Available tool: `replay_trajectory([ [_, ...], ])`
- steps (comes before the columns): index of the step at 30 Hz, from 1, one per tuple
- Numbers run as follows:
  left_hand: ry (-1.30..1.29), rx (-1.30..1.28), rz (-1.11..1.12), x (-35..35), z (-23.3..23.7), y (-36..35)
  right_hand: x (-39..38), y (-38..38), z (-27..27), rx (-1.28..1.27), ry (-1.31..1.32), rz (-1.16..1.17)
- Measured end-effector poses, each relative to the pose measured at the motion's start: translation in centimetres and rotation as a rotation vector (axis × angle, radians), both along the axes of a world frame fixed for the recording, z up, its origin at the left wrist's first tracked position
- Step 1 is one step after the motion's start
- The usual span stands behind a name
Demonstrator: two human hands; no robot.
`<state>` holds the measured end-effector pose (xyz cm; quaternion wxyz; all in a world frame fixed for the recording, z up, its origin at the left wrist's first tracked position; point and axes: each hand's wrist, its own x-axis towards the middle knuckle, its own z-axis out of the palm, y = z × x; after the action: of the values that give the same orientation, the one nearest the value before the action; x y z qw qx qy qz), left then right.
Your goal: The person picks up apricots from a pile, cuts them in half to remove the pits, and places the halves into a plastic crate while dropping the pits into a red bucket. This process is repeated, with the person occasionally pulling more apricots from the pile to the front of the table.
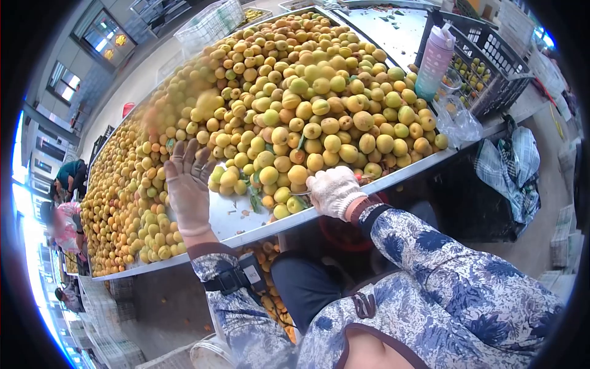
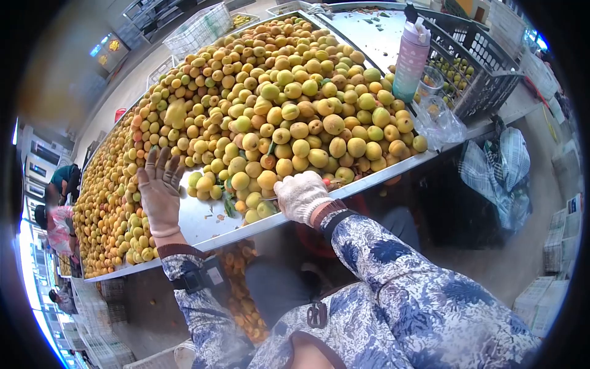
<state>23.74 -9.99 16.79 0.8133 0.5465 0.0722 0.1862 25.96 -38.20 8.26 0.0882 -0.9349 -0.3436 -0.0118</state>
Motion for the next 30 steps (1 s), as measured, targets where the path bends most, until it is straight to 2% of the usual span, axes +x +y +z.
replay_trajectory([
  [1,0.018,0.076,0.024,-0.2,0.3,0.5,0.0,0.1,0.0,0.015,-0.008,0.000],
  [2,0.110,0.146,0.017,-0.3,-1.6,2.1,-0.1,0.1,0.0,0.026,-0.005,-0.004],
  [4,0.529,0.372,0.214,-0.6,-5.4,3.9,-0.1,0.1,-0.2,0.028,-0.019,-0.009],
  [6,0.680,0.726,0.200,-2.0,-9.1,6.7,-0.2,0.1,-0.4,0.042,-0.017,-0.004],
  [8,0.719,0.762,0.226,-1.6,-10.8,7.8,0.1,0.0,-0.3,0.040,-0.028,0.000],
  [10,0.628,1.156,0.353,-0.7,-13.2,9.3,0.0,0.1,-0.4,0.025,-0.017,0.000],
  [11,0.535,1.163,0.373,1.4,-18.4,13.5,0.1,0.1,-0.4,0.028,-0.019,0.000],
  [12,0.531,1.159,0.368,1.7,-16.7,11.3,0.1,0.0,-0.4,0.023,-0.021,-0.005],
  [14,0.434,1.646,0.356,1.8,-10.1,3.4,0.2,0.1,-0.4,0.044,-0.016,0.007],
  [15,0.429,1.649,0.350,2.3,-9.5,1.8,0.1,0.2,-0.3,0.034,-0.014,-0.006],
  [17,0.636,1.886,0.033,3.1,-9.0,-0.1,0.2,0.2,-0.2,0.039,-0.004,-0.007],
  [20,0.608,1.878,0.101,4.1,-11.1,0.9,0.3,0.2,-0.1,0.031,0.010,-0.007],
  [22,0.542,1.842,0.138,3.4,-10.6,0.5,0.3,0.1,-0.1,0.021,0.018,-0.005],
  [24,0.337,0.763,0.168,2.7,-11.3,1.4,0.3,0.2,-0.1,0.014,0.022,-0.010],
  [25,0.246,0.445,0.174,1.3,-9.2,-0.4,0.3,0.3,-0.2,0.009,0.024,-0.007],
  [26,0.148,0.247,0.170,-0.5,-8.2,-1.3,0.2,0.3,-0.2,0.015,0.027,0.002],
  [28,-0.041,-0.398,-0.031,-1.9,-7.4,-1.8,0.1,0.3,0.1,0.006,0.014,-0.008],
  [29,-0.074,-0.504,-0.181,-3.2,-6.7,-2.4,0.1,0.3,0.1,0.013,0.008,0.001],
  [30,-0.075,-0.498,-0.169,-4.2,-6.5,-3.0,0.1,0.3,0.1,0.019,0.010,0.012],
])
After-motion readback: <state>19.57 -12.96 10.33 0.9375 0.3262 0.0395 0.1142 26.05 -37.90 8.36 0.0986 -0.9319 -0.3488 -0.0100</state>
